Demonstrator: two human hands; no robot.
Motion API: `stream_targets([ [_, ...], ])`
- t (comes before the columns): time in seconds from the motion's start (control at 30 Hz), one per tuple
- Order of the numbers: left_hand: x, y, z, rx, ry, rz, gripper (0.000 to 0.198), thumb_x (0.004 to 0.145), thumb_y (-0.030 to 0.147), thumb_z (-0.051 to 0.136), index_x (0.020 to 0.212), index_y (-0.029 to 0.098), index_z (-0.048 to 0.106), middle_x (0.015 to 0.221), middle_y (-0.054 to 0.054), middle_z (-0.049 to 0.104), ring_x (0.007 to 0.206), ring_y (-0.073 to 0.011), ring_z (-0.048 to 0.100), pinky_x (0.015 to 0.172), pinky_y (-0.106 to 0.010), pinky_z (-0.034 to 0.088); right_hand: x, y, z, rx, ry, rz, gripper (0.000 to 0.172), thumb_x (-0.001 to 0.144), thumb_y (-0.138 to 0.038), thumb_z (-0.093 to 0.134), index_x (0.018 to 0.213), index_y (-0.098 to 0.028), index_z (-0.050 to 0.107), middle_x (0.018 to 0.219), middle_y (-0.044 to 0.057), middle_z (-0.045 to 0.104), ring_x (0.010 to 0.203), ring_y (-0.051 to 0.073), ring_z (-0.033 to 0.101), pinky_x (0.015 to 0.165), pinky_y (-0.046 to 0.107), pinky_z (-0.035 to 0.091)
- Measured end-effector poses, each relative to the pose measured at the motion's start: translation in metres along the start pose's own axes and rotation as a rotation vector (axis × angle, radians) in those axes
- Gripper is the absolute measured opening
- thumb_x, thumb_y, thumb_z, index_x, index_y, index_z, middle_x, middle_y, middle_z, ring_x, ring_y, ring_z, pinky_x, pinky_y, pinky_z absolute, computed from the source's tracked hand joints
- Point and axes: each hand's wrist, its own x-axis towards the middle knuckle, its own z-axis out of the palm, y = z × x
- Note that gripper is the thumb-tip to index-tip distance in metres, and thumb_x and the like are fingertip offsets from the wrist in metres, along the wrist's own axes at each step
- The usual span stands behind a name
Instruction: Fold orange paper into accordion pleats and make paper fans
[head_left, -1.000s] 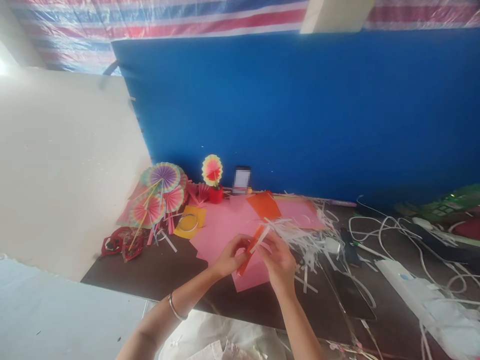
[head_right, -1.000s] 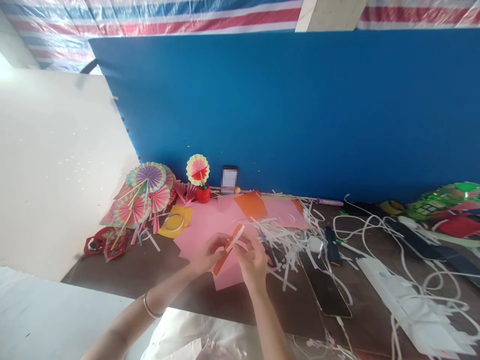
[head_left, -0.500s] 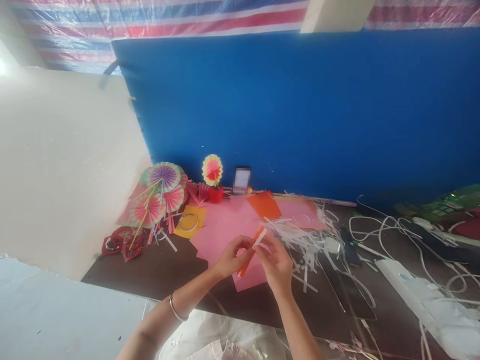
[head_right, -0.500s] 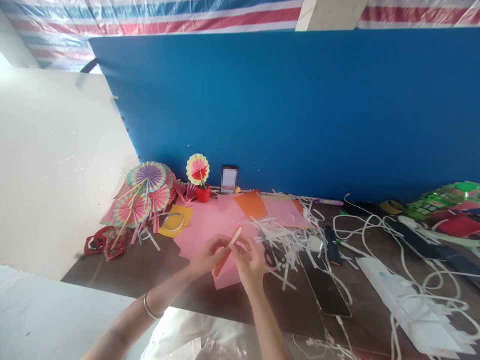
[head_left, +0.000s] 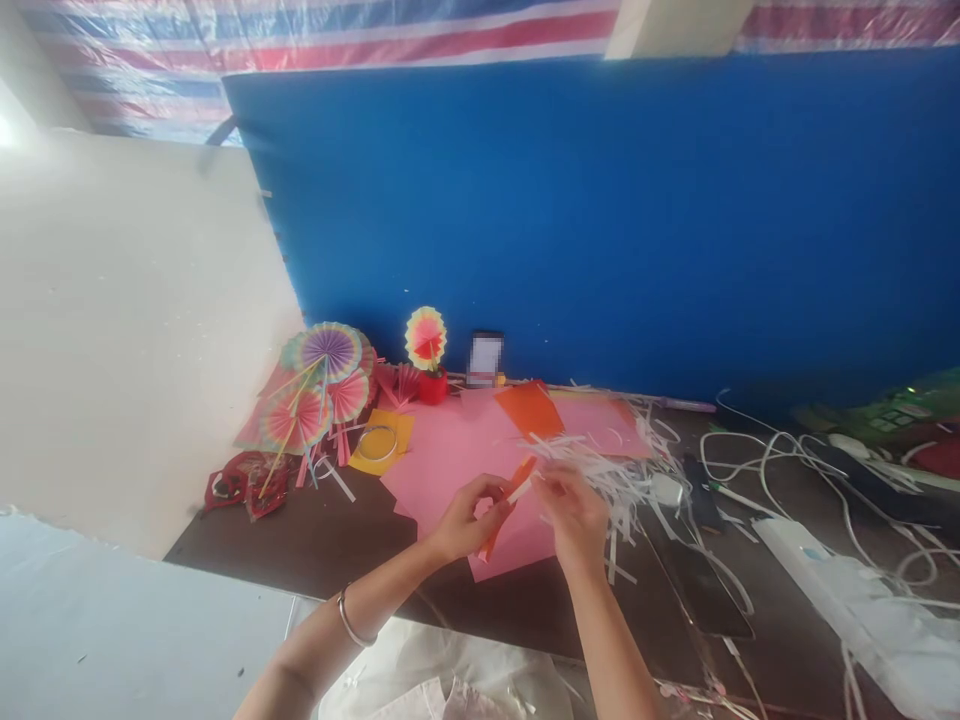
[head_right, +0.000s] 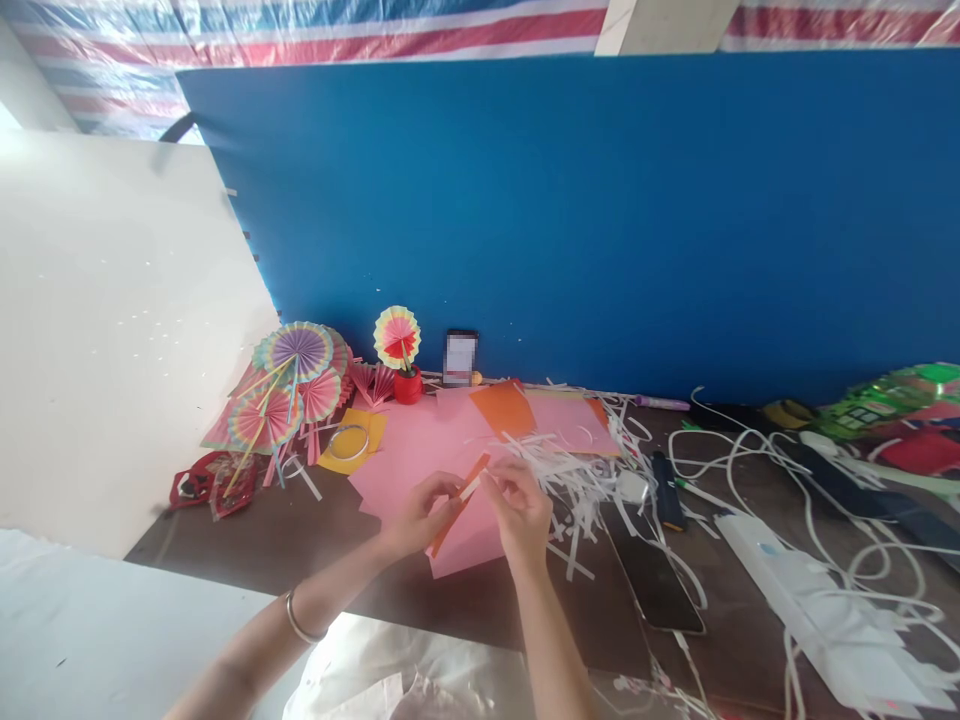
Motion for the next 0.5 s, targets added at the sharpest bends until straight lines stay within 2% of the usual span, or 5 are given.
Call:
stream_targets([
  [0.13, -0.002, 0.0, 0.001, -0.019, -0.012, 0.014, 0.024, 0.083, 0.032, 0.052, 0.102, 0.016, 0.056, 0.085, -0.004, 0.057, 0.079, -0.0136, 0.054, 0.08, -0.03, 0.043, 0.002, 0.006, 0.001, 0.114, -0.004, 0.067, 0.005, 0.069, -0.023, 0.07, 0.071, -0.023, 0.066, 0.088, 0.002, 0.056, 0.086, 0.017, 0.055, 0.073, 0.03, 0.047],
  [0.3, -0.005, -0.001, 0.0, -0.037, -0.026, -0.013, 0.044, 0.082, 0.029, 0.053, 0.123, 0.017, 0.044, 0.077, -0.001, 0.056, 0.075, -0.0134, 0.055, 0.078, -0.03, 0.044, 0.002, 0.01, 0.002, 0.176, -0.011, 0.137, 0.008, 0.067, -0.025, 0.072, 0.072, -0.023, 0.066, 0.096, 0.004, 0.058, 0.099, 0.021, 0.054, 0.085, 0.037, 0.046],
  [0.5, -0.007, 0.004, 0.0, 0.057, -0.028, -0.057, 0.035, 0.083, 0.03, 0.052, 0.115, 0.018, 0.056, 0.083, -0.003, 0.06, 0.081, -0.0156, 0.056, 0.082, -0.032, 0.043, 0.002, 0.014, 0.001, 0.184, -0.013, 0.161, 0.008, 0.068, -0.025, 0.072, 0.074, -0.022, 0.067, 0.101, 0.004, 0.059, 0.103, 0.021, 0.054, 0.086, 0.037, 0.046],
])
